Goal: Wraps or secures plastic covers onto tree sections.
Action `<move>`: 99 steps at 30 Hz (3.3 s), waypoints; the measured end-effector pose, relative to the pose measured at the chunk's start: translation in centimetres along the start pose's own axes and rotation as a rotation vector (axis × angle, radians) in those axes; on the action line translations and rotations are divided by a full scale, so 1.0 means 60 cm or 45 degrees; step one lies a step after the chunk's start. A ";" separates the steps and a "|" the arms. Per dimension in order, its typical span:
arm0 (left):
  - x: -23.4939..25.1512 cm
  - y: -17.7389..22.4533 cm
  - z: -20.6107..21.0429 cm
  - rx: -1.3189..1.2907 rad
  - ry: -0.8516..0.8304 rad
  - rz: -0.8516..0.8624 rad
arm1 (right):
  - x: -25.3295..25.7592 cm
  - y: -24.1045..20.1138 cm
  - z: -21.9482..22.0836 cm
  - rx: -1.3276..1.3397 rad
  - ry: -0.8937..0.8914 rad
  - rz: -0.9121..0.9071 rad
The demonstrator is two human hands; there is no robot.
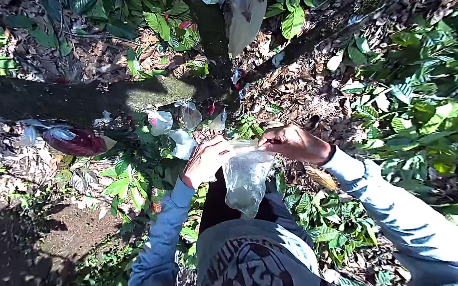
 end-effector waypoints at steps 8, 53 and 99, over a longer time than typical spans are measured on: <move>0.050 -0.178 0.160 0.257 0.101 -0.364 | 0.165 0.204 0.179 -0.068 -0.130 0.249; 0.188 -0.282 0.160 -0.119 0.617 -0.306 | 0.363 0.367 0.204 1.194 0.473 -0.156; 0.243 -0.362 0.215 -0.900 0.779 -0.217 | 0.421 0.289 0.323 1.378 1.004 -0.035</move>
Point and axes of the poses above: each hand's wrist, its own x-axis towards the middle knuckle, its own z-axis out of the palm, y = z × x, the point moved 1 cm from there along x, towards the middle knuckle, and after that the axes turned 5 degrees about y, right-handed, at the moved point
